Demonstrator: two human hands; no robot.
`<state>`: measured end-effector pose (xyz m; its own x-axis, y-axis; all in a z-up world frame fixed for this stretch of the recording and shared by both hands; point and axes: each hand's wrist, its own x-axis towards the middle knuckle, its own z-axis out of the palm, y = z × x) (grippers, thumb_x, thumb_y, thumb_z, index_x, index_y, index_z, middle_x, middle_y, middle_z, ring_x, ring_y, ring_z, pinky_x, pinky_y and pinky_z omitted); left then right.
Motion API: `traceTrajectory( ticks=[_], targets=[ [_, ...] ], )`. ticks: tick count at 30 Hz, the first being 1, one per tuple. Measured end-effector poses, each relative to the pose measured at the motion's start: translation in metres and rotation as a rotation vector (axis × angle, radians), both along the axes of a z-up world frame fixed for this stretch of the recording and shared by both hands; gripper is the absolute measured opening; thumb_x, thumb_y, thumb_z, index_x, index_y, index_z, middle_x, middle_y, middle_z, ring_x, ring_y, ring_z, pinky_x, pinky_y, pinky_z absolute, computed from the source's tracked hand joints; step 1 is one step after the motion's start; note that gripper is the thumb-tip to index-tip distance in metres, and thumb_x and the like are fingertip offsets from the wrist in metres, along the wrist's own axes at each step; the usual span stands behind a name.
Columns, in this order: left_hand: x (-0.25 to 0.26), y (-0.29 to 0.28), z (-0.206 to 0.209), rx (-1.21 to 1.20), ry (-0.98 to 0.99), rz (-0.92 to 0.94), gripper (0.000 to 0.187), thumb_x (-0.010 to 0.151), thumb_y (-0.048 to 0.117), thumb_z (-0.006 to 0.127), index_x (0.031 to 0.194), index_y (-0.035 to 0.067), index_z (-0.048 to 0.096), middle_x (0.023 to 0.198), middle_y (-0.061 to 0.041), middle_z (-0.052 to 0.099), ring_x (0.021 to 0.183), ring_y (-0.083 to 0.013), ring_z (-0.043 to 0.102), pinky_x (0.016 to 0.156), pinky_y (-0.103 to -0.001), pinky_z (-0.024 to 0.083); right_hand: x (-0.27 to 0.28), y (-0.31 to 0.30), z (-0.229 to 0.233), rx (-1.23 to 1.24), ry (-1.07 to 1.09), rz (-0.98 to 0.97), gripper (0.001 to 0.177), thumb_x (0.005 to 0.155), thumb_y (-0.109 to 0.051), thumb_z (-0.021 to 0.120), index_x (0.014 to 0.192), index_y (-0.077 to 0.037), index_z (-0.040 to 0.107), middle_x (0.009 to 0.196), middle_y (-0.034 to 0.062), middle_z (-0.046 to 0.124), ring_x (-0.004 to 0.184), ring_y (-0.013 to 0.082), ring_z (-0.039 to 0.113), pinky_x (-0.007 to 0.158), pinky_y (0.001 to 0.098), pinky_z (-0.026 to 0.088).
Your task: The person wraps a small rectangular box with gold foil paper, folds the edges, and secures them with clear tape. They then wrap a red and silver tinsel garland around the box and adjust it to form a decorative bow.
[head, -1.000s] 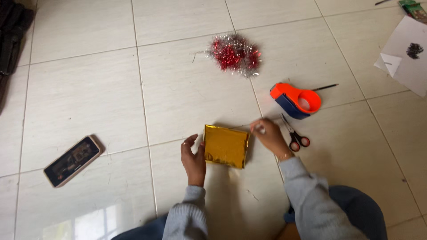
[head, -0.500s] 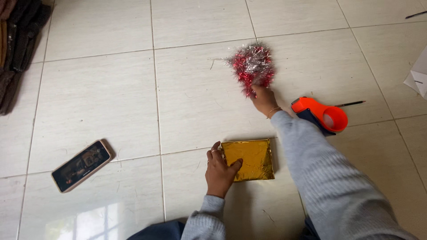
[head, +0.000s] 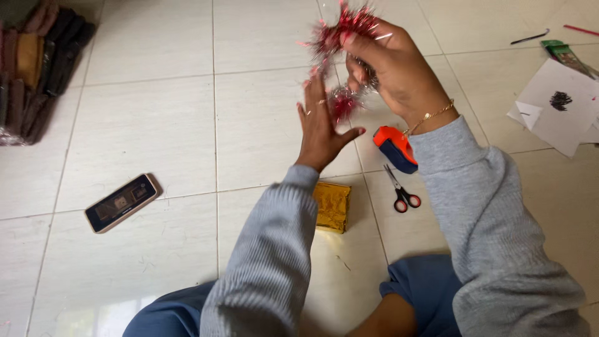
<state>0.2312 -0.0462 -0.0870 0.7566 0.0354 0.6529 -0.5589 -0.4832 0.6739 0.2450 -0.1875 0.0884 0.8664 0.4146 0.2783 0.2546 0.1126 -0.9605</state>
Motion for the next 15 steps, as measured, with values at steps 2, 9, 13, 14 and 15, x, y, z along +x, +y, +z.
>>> traceTrajectory(
  ticks=[2,9,13,14,15],
  targets=[
    [0.020,-0.008,0.021,-0.077,0.251,-0.128,0.123,0.068,0.026,0.093,0.159,0.007,0.012,0.124,-0.010,0.068,0.117,-0.0308,0.063,0.115,-0.067,0.015,-0.015,-0.009,0.023,-0.019,-0.005,-0.043,0.010,0.107,-0.018,0.066,0.108,-0.008,0.064,0.077,-0.0013,0.054,0.063,0.0065,0.049,0.058,0.0271,0.045],
    [0.045,0.081,0.044,0.228,-0.079,0.284,0.036,0.087,-0.010,0.062,0.118,0.009,0.061,0.111,-0.016,0.067,0.087,-0.0312,0.070,0.069,-0.041,0.058,-0.023,-0.135,0.025,0.171,0.076,-0.186,0.015,0.114,-0.015,0.065,0.103,-0.006,0.064,0.070,0.0010,0.051,0.060,0.0101,0.046,0.061,0.0305,0.037],
    [0.021,0.141,0.057,0.302,0.196,0.332,0.040,0.086,-0.011,0.063,0.121,0.008,0.065,0.077,-0.014,0.069,0.068,-0.0284,0.069,0.060,-0.043,0.052,-0.017,-0.196,-0.016,0.465,0.242,-0.231,0.015,0.117,-0.010,0.063,0.103,-0.006,0.059,0.080,0.0049,0.057,0.066,0.0139,0.047,0.064,0.0309,0.038],
    [0.012,0.154,0.061,0.228,0.304,0.282,0.039,0.086,-0.009,0.064,0.121,0.008,0.065,0.076,-0.012,0.070,0.067,-0.0258,0.070,0.059,-0.040,0.054,-0.012,-0.207,-0.029,0.552,0.294,-0.237,0.012,0.117,-0.010,0.062,0.106,-0.006,0.060,0.083,0.0056,0.058,0.066,0.0137,0.046,0.065,0.0308,0.039],
    [0.002,0.166,0.065,0.153,0.410,0.231,0.038,0.086,-0.007,0.064,0.121,0.008,0.065,0.075,-0.010,0.071,0.065,-0.0231,0.072,0.059,-0.037,0.056,-0.005,-0.215,-0.044,0.564,0.307,-0.273,0.008,0.116,-0.010,0.062,0.109,-0.006,0.062,0.085,0.0068,0.060,0.067,0.0146,0.048,0.067,0.0316,0.041]
  ],
)
